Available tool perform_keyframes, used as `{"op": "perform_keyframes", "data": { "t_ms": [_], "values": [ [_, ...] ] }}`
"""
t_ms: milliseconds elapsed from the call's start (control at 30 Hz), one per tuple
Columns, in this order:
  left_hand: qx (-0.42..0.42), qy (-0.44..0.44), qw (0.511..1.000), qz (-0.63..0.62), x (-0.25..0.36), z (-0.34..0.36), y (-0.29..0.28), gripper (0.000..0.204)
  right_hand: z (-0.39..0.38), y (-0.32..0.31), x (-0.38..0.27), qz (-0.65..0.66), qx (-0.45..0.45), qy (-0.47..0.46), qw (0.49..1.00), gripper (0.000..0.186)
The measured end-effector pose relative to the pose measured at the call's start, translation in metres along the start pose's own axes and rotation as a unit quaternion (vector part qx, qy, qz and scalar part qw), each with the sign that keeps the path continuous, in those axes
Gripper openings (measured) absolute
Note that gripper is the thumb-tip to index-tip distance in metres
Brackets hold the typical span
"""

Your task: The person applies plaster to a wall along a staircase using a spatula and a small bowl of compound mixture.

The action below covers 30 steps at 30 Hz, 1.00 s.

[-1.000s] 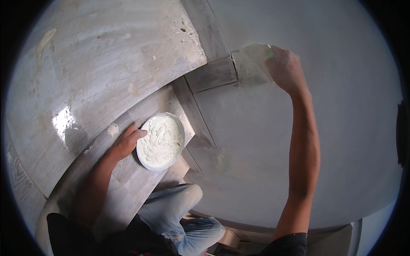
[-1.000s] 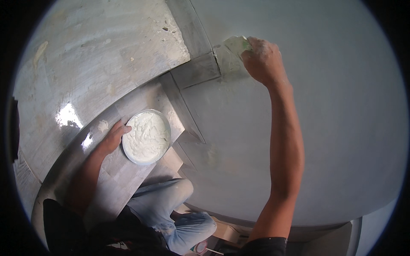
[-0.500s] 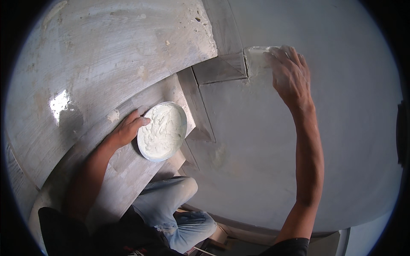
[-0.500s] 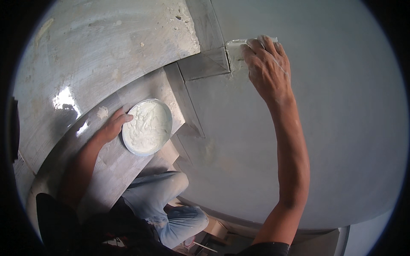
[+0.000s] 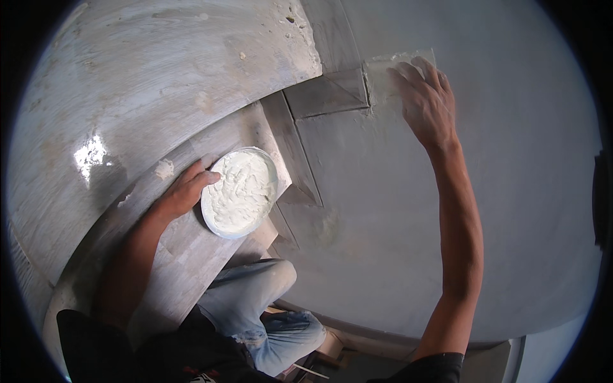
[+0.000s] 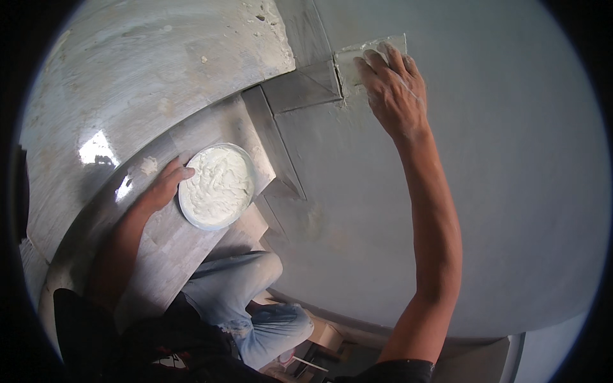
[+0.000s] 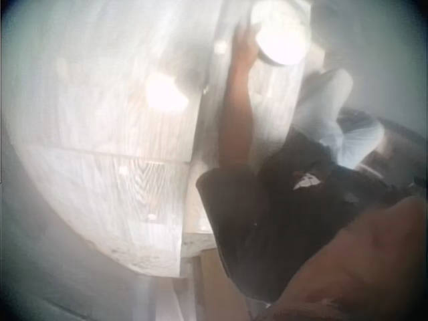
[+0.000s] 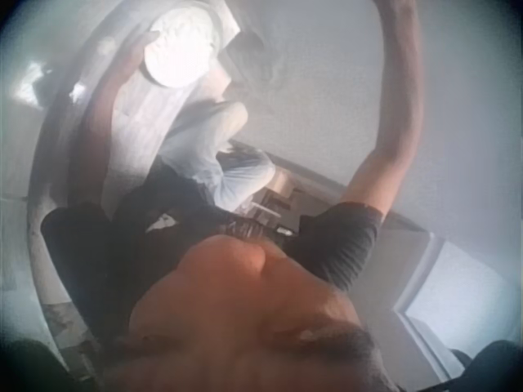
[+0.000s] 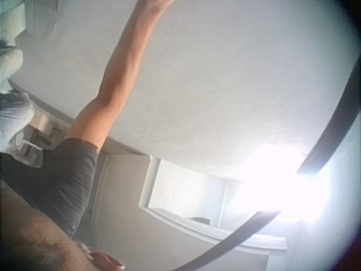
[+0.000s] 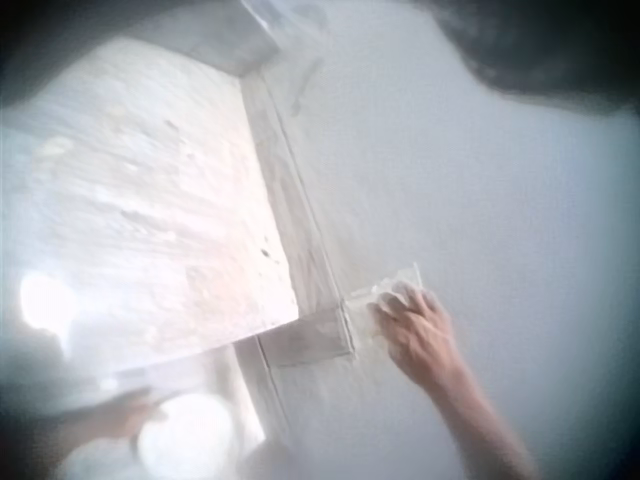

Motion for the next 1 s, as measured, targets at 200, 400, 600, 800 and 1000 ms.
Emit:
{"op": "perform_keyframes", "data": {
  "t_ms": [200, 400, 600, 800, 1000],
  "values": [
    [-0.005, -0.048, 0.999, 0.015, 0.002, -0.002, -0.003, 0.052, -0.019, 0.002, -0.004, 0.019, -0.018, -0.005, 1.0, 0.028],
    [-0.002, 0.008, 0.999, -0.034, 0.015, -0.004, 0.007, 0.047, -0.028, -0.016, -0.005, 0.023, -0.024, 0.008, 0.999, 0.025],
    [-0.002, -0.027, 0.996, -0.079, -0.006, 0.003, -0.001, 0.046, 0.009, -0.004, 0.0, 0.006, 0.037, 0.005, 0.999, 0.016],
    [-0.004, -0.014, 0.995, -0.096, -0.012, 0.004, -0.002, 0.052, -0.005, 0.009, -0.004, -0.036, -0.02, 0.019, 0.999, 0.013],
    [-0.03, -0.02, 0.996, -0.087, -0.014, 0.007, -0.003, 0.056, -0.038, 0.001, -0.004, -0.038, -0.079, 0.015, 0.996, 0.013]
  ]
}}
Point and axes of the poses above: each hand's wrist, its own z-axis towards the middle knuckle, its own y-axis out of the palm, x = y × z, the point moved 1 cm from there along z, towards the middle knuckle, and after that the axes turned 8 degrees about -x, right-handed, at the moved point
